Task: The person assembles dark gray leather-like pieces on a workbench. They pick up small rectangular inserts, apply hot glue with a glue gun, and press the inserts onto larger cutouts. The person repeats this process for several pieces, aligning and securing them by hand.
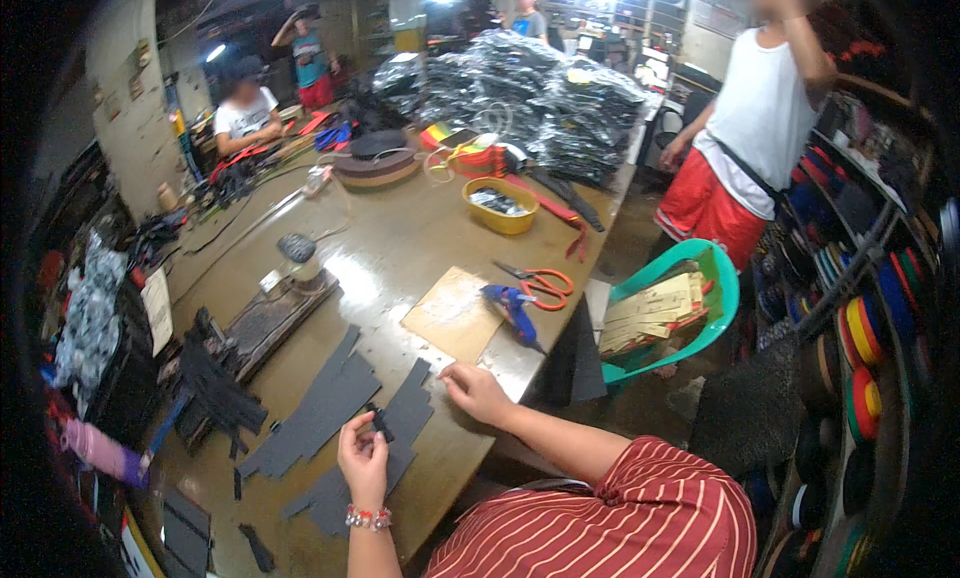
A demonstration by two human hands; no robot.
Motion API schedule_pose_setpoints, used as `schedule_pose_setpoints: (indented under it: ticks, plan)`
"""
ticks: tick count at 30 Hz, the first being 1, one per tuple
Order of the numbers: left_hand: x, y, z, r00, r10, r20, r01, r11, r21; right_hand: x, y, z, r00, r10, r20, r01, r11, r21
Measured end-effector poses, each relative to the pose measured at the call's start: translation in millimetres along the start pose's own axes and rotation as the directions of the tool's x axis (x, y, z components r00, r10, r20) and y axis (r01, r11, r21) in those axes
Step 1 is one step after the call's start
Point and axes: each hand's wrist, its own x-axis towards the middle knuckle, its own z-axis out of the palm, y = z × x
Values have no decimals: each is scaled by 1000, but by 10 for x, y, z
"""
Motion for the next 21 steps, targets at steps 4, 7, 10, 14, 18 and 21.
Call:
schedule_pose_setpoints:
  ticks: [4, 7, 10, 14, 18, 21]
  plan:
    - [-8, 20, 1, 998, 57, -12, -56, 997, 62, 8, -9, 14, 998, -51, -33, 50, 998, -34]
    - [4, 26, 2, 999, 32, -21, -30, 998, 60, 10, -23, 3, 1000, -3, -8, 3, 1000, -31]
    - [7, 33, -2, 1000, 22, -18, -21, 998, 56, 10, -42, -10, 999, -41, -27, 40, 999, -32]
    - [0, 38, 17, 999, -33, -15, 32, 998, -45, 3, -49, -24, 999, 48, 17, -48, 999, -16]
    - [-4, 43, 39, 999, -35, 8, 35, 996, -80, 9, -37, -19, 1000, 2, 1, -2, 1000, -22]
    - [-7, 48, 40, 999, -24, 34, 25, 998, -49, 9, -40, -23, 1000, 16, 9, -16, 1000, -16]
